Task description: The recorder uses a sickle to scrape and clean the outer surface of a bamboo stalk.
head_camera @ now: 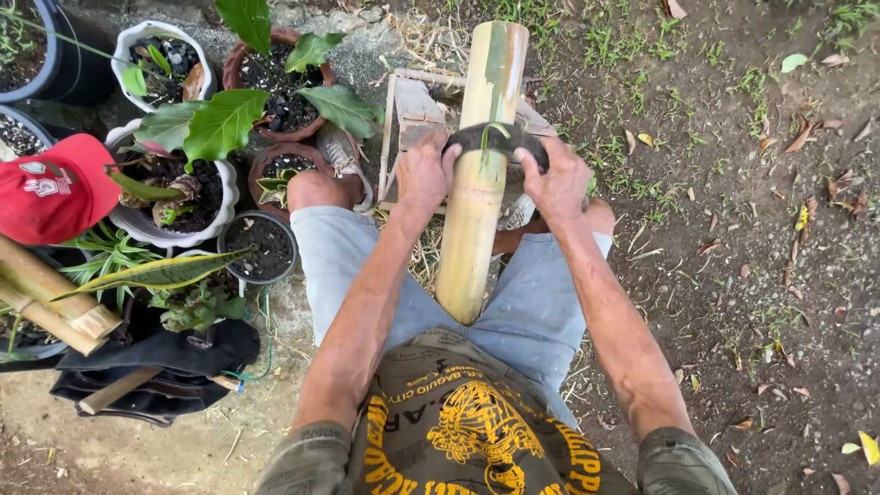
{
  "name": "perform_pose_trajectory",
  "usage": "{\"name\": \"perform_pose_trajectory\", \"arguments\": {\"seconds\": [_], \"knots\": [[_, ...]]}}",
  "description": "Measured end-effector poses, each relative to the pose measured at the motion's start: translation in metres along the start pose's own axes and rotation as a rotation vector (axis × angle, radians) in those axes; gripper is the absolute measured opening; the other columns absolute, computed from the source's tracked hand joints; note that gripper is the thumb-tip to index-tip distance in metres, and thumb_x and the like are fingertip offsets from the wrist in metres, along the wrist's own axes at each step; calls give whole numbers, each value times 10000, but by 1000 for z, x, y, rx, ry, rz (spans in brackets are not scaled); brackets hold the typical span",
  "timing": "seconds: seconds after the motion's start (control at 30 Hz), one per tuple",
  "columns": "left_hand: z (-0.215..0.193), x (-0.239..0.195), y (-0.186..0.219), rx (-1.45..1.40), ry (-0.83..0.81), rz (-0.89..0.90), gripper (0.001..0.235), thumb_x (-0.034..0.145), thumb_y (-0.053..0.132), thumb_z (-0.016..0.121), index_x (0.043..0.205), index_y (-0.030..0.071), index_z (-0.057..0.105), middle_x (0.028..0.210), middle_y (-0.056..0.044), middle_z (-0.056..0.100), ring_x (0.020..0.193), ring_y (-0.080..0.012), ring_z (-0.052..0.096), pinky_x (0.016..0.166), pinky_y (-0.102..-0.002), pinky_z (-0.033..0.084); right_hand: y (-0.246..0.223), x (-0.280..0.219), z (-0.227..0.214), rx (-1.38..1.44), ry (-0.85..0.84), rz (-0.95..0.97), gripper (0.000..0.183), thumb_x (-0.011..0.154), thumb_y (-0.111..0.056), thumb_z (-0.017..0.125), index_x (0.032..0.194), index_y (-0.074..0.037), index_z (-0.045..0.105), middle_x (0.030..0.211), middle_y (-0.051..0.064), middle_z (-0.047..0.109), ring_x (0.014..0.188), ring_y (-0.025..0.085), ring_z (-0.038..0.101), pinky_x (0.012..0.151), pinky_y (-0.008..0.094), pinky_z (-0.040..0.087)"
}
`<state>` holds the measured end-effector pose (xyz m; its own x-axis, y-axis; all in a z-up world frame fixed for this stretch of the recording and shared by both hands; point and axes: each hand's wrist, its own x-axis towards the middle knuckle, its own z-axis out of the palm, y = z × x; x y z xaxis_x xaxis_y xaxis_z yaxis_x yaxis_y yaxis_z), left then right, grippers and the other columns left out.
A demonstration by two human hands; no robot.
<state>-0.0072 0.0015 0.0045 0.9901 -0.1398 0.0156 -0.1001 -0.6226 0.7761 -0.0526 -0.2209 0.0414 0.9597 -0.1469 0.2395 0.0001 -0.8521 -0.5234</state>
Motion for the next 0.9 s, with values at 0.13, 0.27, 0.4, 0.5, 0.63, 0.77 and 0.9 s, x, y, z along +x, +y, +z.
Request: {"name": "perform_pose_trajectory", "arguments": {"seconds": [0.13,0.27,0.4,0.5,0.63,0.77,0.9], "knots": [[-14,-38,4,19,-49,-30,257,957,269,690,1051,32,719,955,-247,709,832,-448,694,720,-525,548,-4,-27,-11,-4,-81,50,287,909,-298,833,1000,-58,704,800,179,700,694,377,692,631,472,530],[-20,-66,1,50,-216,-174,301,917,327,710,1059,65,752,919,-263,718,870,-458,693,777,-537,545,-7,-32,-28,-74,-402,225,341,893,-400,805,955,-77,719,747,196,701,701,375,698,666,490,538],[-6,-54,-10,99,-274,-103,370,868,355,730,1092,61,750,926,-253,730,901,-432,710,852,-522,560,6,-19,-23,-68,-456,198,367,860,-433,795,961,-85,734,779,195,715,728,373,705,692,493,542],[-14,-4,21,129,-268,-214,301,931,333,681,1056,67,742,883,-226,736,820,-407,730,742,-520,570,13,16,-14,-32,-334,185,358,880,-410,791,987,-76,720,792,185,714,712,367,700,685,483,530],[-1,65,19,102,-251,-207,255,994,294,665,1036,51,729,899,-230,737,828,-398,736,778,-493,572,27,66,6,-40,-261,187,361,911,-398,801,979,-58,700,779,189,704,711,370,689,685,482,516],[11,108,12,159,-190,-161,272,949,319,689,1056,74,740,948,-210,739,866,-391,725,779,-501,564,36,99,19,-34,-133,112,334,880,-356,830,966,-58,705,778,174,713,710,359,698,674,479,525],[12,115,10,192,-208,-179,315,929,349,691,1123,101,716,941,-193,725,878,-387,715,775,-503,556,35,100,21,7,-64,77,319,882,-319,851,951,-49,697,775,165,715,699,348,706,661,472,533]]}}
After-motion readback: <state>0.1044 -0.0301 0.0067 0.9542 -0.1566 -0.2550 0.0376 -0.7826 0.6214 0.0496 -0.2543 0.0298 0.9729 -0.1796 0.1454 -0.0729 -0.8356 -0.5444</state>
